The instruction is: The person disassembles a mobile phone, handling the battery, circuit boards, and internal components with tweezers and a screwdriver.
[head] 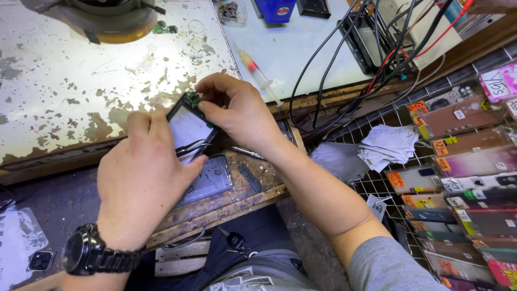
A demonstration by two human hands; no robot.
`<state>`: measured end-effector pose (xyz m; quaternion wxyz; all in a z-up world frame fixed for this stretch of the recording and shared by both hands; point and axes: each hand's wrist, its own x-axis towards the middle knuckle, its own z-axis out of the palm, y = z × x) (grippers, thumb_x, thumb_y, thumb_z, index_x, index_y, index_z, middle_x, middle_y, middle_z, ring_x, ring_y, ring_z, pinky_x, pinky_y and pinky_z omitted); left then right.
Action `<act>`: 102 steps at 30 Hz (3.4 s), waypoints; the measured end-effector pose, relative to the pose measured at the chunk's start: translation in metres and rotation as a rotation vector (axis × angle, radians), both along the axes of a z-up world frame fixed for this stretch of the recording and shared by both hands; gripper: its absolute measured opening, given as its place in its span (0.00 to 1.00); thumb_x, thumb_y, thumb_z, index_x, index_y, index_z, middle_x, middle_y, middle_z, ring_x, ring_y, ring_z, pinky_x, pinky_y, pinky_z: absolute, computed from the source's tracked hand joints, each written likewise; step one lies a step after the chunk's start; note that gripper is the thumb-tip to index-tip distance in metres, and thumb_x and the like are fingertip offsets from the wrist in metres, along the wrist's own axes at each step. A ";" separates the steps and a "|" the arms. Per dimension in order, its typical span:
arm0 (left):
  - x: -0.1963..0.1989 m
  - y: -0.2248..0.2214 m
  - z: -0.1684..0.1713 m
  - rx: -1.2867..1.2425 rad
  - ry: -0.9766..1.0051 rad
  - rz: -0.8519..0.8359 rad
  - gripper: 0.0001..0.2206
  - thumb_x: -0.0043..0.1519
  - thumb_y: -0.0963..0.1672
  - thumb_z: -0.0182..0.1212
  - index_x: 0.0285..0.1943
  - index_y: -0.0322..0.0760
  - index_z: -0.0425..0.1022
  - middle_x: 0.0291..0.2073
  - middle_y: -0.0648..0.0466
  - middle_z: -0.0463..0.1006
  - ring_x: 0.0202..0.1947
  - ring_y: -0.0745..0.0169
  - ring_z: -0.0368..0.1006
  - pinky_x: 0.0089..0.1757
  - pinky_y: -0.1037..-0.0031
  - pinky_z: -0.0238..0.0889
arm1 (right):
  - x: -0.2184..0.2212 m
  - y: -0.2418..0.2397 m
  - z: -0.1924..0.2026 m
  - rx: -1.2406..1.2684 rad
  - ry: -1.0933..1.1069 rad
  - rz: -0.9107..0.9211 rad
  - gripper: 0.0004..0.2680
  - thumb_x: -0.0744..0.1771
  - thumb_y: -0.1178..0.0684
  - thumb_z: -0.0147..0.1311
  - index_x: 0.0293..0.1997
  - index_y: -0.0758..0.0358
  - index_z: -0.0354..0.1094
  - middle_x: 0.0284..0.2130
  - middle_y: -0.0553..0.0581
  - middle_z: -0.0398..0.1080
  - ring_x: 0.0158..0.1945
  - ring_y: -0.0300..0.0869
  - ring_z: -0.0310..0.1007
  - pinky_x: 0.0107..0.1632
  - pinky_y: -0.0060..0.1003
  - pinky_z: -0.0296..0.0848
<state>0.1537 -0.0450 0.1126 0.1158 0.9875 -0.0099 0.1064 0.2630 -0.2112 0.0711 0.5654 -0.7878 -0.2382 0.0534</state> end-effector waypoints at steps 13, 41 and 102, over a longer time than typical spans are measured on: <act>-0.079 -0.041 -0.015 -0.185 0.175 0.089 0.36 0.45 0.62 0.71 0.47 0.31 0.69 0.24 0.42 0.80 0.23 0.40 0.79 0.24 0.56 0.71 | -0.076 -0.038 0.008 -0.077 0.011 0.259 0.09 0.67 0.61 0.58 0.52 0.67 0.73 0.42 0.53 0.72 0.44 0.34 0.73 0.47 0.30 0.75; -0.152 -0.029 -0.122 -1.190 0.413 0.160 0.13 0.59 0.45 0.66 0.48 0.32 0.77 0.32 0.47 0.84 0.31 0.68 0.77 0.33 0.73 0.71 | -0.143 -0.077 -0.112 0.218 0.660 0.422 0.09 0.69 0.64 0.54 0.56 0.72 0.69 0.45 0.54 0.74 0.50 0.35 0.74 0.57 0.32 0.73; -0.167 -0.006 -0.135 -0.202 -0.198 -0.063 0.24 0.49 0.49 0.73 0.49 0.32 0.76 0.45 0.48 0.76 0.51 0.48 0.70 0.52 0.57 0.56 | -0.093 -0.077 -0.120 0.825 0.484 -0.181 0.08 0.68 0.66 0.54 0.53 0.72 0.67 0.40 0.58 0.75 0.41 0.38 0.76 0.49 0.33 0.76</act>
